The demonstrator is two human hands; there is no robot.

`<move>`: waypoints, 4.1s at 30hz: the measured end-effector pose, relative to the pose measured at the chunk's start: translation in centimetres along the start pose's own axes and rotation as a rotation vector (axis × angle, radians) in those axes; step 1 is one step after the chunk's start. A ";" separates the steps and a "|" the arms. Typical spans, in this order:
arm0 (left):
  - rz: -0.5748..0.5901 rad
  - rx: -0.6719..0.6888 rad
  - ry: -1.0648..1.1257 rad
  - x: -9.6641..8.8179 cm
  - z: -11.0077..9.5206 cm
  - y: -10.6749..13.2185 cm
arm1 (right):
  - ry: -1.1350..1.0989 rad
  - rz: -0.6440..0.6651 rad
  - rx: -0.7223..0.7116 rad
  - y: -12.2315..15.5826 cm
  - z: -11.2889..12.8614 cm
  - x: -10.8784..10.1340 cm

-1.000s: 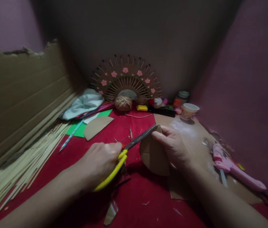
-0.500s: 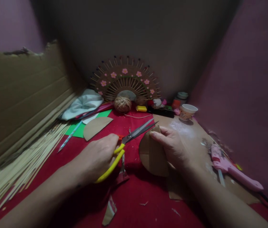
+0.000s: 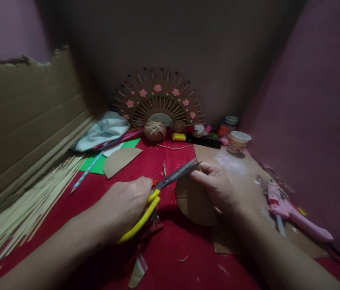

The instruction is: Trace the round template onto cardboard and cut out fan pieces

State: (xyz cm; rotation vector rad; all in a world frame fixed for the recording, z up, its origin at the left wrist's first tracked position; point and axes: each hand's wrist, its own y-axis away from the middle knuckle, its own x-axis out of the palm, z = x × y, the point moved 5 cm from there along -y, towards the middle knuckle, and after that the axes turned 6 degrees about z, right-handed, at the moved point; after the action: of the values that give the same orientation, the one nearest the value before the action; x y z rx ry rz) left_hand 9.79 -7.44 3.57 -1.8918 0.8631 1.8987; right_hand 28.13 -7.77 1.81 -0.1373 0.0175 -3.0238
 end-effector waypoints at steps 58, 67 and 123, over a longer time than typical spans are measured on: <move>-0.155 0.022 0.156 1.4 0.1 -1.3 | -0.033 0.043 0.074 0.2 0.8 0.5; -0.223 -0.016 1.176 1.4 -0.3 -1.6 | -0.187 -0.018 -0.048 0.2 0.5 0.8; -0.098 -0.046 -0.020 1.1 -0.8 -0.7 | -0.372 -0.151 -0.100 0.2 0.5 0.8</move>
State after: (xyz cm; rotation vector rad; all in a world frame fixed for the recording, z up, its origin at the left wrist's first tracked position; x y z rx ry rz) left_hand 10.76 -7.55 2.41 -1.9015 0.7126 1.8916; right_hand 27.43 -8.07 2.39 -0.7368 0.1306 -3.0924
